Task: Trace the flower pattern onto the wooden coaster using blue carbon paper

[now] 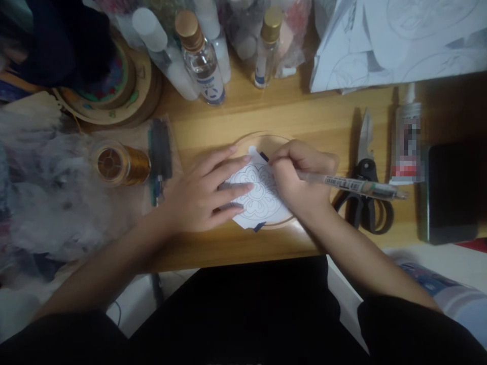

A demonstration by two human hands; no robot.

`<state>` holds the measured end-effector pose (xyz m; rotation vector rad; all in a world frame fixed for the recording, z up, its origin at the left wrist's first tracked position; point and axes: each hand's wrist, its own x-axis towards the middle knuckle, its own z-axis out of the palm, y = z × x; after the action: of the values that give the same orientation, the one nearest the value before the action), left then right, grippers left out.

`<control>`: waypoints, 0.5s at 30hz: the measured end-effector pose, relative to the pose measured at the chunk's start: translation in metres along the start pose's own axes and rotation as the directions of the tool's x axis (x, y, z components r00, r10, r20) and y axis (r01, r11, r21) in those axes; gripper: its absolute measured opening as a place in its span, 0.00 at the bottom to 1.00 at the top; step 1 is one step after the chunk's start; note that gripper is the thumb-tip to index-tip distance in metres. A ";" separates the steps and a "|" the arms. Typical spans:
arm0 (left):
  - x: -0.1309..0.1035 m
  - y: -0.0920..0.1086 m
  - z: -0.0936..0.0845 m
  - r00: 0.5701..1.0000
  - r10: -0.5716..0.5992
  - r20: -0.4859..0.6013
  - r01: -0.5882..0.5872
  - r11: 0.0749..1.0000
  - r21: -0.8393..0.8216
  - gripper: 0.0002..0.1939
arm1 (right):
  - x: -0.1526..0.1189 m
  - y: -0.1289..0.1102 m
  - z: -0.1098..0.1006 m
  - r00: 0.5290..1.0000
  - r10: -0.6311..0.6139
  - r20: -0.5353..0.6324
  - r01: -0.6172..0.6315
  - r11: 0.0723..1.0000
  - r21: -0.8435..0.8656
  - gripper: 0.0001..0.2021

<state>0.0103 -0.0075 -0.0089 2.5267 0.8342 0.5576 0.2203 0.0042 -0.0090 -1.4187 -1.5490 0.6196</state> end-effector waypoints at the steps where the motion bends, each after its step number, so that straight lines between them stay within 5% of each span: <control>1: 0.000 0.000 0.000 1.000 -0.001 0.004 0.001 1.000 0.000 0.19 | 0.001 -0.001 0.000 1.000 -0.002 0.008 0.002 1.000 -0.002 0.12; 15: 0.000 0.000 -0.001 1.000 0.006 0.008 -0.006 0.999 0.036 0.19 | 0.002 -0.005 -0.001 0.998 -0.002 0.059 0.004 0.999 -0.033 0.11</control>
<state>0.0100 -0.0069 -0.0079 2.5633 0.8410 0.5385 0.2189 0.0048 -0.0035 -1.4341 -1.6146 0.6415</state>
